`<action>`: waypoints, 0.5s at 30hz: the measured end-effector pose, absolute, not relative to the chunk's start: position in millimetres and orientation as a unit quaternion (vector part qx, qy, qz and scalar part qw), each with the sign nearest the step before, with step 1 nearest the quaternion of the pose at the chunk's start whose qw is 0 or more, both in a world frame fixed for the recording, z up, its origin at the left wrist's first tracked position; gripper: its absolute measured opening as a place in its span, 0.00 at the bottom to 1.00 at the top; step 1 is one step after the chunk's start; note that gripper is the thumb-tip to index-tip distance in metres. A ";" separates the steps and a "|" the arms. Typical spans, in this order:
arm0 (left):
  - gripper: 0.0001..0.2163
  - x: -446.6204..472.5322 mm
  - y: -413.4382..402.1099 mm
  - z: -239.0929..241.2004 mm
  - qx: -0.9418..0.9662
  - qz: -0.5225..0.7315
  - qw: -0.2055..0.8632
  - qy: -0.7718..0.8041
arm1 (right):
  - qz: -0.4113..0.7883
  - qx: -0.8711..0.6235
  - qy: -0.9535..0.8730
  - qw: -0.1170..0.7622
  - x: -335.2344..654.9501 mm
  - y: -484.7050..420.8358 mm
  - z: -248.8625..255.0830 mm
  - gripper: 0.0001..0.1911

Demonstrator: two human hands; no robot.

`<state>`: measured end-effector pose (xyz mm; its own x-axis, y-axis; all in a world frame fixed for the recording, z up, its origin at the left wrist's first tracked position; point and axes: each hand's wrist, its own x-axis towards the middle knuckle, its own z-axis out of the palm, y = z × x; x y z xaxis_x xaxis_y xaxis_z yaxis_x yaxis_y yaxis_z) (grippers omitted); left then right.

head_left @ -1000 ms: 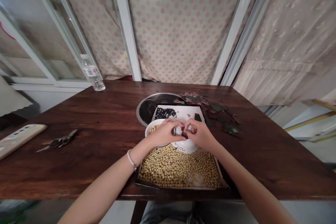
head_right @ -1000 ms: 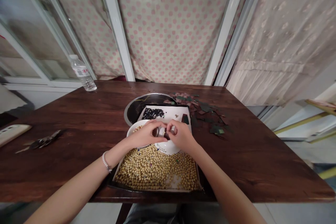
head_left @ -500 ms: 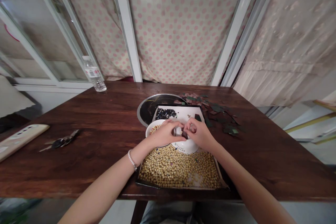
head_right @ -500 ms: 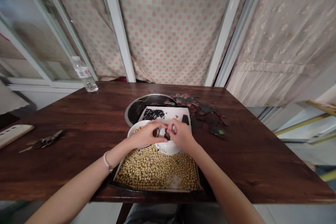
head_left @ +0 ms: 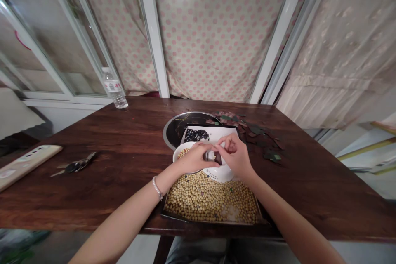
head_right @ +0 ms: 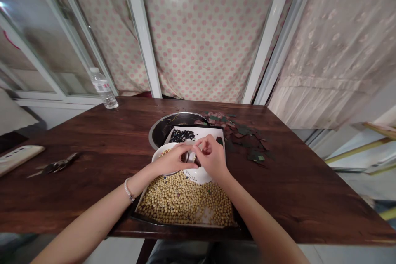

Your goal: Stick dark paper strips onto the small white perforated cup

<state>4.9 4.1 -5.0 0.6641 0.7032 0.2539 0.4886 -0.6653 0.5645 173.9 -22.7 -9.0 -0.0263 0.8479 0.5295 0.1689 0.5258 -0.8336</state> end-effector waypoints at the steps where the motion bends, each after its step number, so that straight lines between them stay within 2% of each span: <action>1: 0.20 4.9 4.8 -5.4 0.884 0.235 0.230 0.332 | 0.294 -0.386 -0.649 0.586 168.8 -21.9 -10.4 0.14; 6: 0.11 5.3 5.7 -5.5 0.888 0.230 0.235 0.321 | 0.317 -0.398 -0.699 0.502 162.8 -23.0 -16.6 0.14; 11: 0.19 5.0 3.5 -4.7 0.882 0.238 0.231 0.335 | 0.256 -0.438 -0.687 0.519 188.4 -18.5 -18.9 0.11; 15: 0.18 5.4 2.8 -4.7 0.882 0.233 0.239 0.333 | 0.285 -0.443 -0.705 0.475 197.9 -12.7 -24.4 0.09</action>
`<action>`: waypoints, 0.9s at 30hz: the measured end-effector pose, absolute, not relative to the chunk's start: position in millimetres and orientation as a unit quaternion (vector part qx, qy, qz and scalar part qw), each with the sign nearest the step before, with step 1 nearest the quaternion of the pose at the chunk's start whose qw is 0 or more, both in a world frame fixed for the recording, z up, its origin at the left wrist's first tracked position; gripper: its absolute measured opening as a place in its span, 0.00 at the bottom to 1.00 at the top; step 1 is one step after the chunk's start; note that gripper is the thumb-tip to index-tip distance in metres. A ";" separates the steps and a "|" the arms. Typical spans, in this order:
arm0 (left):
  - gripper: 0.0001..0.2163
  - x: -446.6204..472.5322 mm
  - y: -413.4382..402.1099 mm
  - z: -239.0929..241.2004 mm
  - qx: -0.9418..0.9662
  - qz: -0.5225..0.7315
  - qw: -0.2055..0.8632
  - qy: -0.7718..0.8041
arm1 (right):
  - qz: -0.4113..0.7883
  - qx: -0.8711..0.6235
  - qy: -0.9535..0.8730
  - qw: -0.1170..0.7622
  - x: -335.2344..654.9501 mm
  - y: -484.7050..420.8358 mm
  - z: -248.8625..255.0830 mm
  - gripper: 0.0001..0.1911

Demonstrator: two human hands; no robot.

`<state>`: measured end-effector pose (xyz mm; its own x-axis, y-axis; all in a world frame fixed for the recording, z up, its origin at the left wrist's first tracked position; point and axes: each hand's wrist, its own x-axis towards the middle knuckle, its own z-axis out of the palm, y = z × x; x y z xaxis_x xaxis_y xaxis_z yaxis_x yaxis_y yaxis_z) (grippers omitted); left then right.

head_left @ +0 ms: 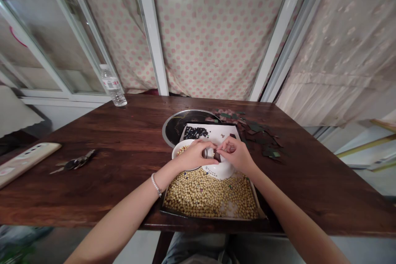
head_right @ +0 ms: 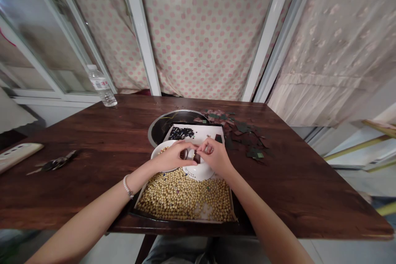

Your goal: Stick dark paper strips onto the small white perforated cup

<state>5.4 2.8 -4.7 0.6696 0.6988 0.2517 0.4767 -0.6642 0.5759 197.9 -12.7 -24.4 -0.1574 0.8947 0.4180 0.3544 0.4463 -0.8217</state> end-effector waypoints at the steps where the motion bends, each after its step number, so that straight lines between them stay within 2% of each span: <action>1: 0.17 5.6 2.8 -4.5 0.883 0.230 0.240 0.333 | 0.290 -0.438 -0.710 0.468 197.2 -12.5 -25.3 0.09; 9: 0.15 6.8 1.1 -2.0 0.882 0.229 0.241 0.335 | 0.233 -0.440 -0.764 0.410 190.8 -16.8 -22.8 0.06; 14: 0.18 6.4 1.8 -3.8 0.881 0.230 0.233 0.341 | 0.210 -0.449 -0.770 0.402 197.0 -16.5 -21.9 0.06; 22: 0.19 5.0 3.3 -6.3 0.886 0.236 0.218 0.333 | 0.125 -0.412 -0.838 0.335 204.5 -25.2 -12.6 0.07; 27: 0.18 5.6 2.9 -7.0 0.885 0.237 0.222 0.334 | 0.128 -0.417 -0.836 0.333 203.0 -26.0 -12.7 0.05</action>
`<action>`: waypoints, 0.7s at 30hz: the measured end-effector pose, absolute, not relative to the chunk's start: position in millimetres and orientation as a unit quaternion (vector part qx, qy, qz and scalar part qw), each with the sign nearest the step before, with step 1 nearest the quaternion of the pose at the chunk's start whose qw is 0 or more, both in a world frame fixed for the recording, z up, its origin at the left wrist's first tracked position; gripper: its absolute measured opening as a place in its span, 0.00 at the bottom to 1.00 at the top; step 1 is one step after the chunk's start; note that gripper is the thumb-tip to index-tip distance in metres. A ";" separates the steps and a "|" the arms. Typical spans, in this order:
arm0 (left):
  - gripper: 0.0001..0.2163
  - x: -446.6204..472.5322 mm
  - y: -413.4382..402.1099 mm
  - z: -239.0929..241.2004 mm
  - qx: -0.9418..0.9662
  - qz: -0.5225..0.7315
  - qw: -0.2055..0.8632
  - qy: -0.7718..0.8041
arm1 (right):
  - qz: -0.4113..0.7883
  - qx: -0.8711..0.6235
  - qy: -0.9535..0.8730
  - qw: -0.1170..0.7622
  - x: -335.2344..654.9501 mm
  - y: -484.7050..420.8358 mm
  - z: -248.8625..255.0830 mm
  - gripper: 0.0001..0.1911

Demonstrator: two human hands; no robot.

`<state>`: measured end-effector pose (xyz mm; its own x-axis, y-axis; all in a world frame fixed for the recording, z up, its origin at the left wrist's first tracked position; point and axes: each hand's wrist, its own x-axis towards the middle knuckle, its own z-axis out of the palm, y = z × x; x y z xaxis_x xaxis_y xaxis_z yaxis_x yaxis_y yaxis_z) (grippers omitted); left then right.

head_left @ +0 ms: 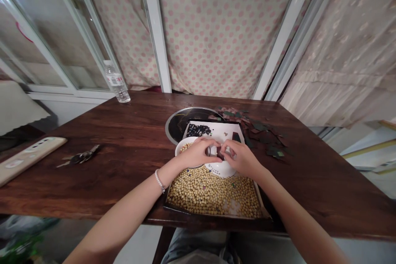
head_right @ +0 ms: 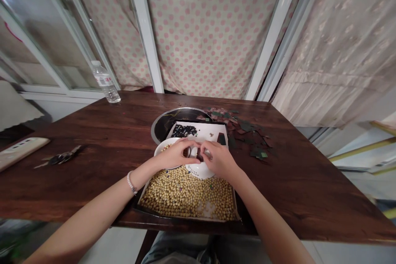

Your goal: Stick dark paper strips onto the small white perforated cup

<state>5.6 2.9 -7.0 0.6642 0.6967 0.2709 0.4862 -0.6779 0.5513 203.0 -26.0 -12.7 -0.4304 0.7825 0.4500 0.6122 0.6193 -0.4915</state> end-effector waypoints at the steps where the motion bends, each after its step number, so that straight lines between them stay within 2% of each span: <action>1: 0.18 5.7 2.9 -7.1 0.885 0.234 0.225 0.334 | 0.138 -0.422 -0.830 0.338 202.8 -24.9 -14.3 0.04; 11: 0.19 6.2 1.7 -5.7 0.881 0.236 0.230 0.339 | 0.253 -0.434 -0.768 0.397 203.9 -14.8 -23.2 0.05; 21: 0.20 5.5 2.8 -8.0 0.883 0.227 0.234 0.338 | 0.198 -0.430 -0.803 0.361 206.6 -20.7 -15.6 0.05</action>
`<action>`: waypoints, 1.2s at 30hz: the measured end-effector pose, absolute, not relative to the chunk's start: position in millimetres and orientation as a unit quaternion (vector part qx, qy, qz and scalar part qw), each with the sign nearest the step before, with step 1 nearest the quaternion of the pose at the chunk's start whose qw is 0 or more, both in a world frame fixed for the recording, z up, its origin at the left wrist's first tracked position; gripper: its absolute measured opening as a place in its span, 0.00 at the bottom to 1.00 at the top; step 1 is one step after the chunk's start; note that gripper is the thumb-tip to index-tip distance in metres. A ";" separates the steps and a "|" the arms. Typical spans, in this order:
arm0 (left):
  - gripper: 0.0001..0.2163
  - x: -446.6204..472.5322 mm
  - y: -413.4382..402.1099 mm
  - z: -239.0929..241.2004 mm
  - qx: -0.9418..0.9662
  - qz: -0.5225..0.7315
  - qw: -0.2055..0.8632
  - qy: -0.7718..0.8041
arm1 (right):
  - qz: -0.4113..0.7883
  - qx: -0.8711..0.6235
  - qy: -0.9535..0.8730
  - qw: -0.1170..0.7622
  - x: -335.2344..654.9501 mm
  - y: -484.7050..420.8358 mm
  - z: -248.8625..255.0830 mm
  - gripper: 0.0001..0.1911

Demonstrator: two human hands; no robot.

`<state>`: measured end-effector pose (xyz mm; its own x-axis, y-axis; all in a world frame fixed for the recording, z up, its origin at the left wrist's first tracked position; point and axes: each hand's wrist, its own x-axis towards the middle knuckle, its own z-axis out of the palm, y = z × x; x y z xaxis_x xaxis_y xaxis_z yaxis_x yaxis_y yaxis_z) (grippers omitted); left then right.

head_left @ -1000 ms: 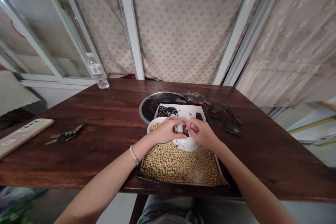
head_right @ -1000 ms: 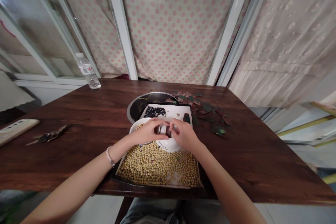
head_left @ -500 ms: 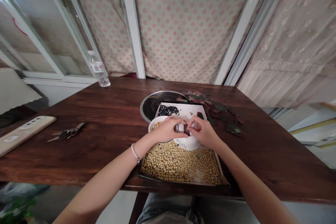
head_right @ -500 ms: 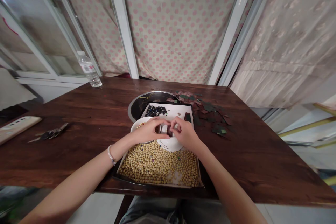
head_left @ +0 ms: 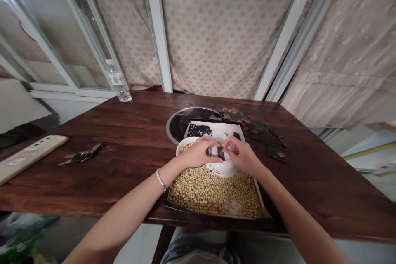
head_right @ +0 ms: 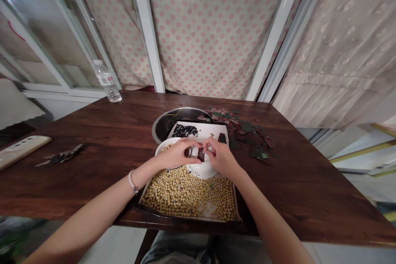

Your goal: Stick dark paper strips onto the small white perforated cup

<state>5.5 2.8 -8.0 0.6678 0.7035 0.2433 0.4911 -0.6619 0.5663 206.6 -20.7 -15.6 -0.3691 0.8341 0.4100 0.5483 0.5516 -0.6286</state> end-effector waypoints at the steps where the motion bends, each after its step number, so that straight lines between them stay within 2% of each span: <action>1: 0.20 5.5 2.9 -8.1 0.882 0.227 0.234 0.340 | 0.196 -0.427 -0.806 0.360 206.7 -20.7 -15.5 0.05; 12: 0.19 6.4 0.8 -5.3 0.883 0.225 0.230 0.343 | 0.190 -0.408 -0.824 0.344 207.9 -21.9 -13.9 0.10; 23: 0.18 7.8 0.6 -4.6 0.886 0.234 0.224 0.333 | 0.151 -0.391 -0.851 0.318 209.3 -17.3 -19.4 0.11; 36: 0.19 6.9 3.3 -9.3 0.886 0.234 0.218 0.335 | 0.159 -0.378 -0.841 0.353 207.8 -18.0 -17.6 0.09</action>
<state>6.9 3.3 -9.3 0.6660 0.6961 0.2683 0.4918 -0.6800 0.5438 207.8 -18.0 -17.6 -0.4651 0.7475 0.4742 0.5225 0.6642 -0.5346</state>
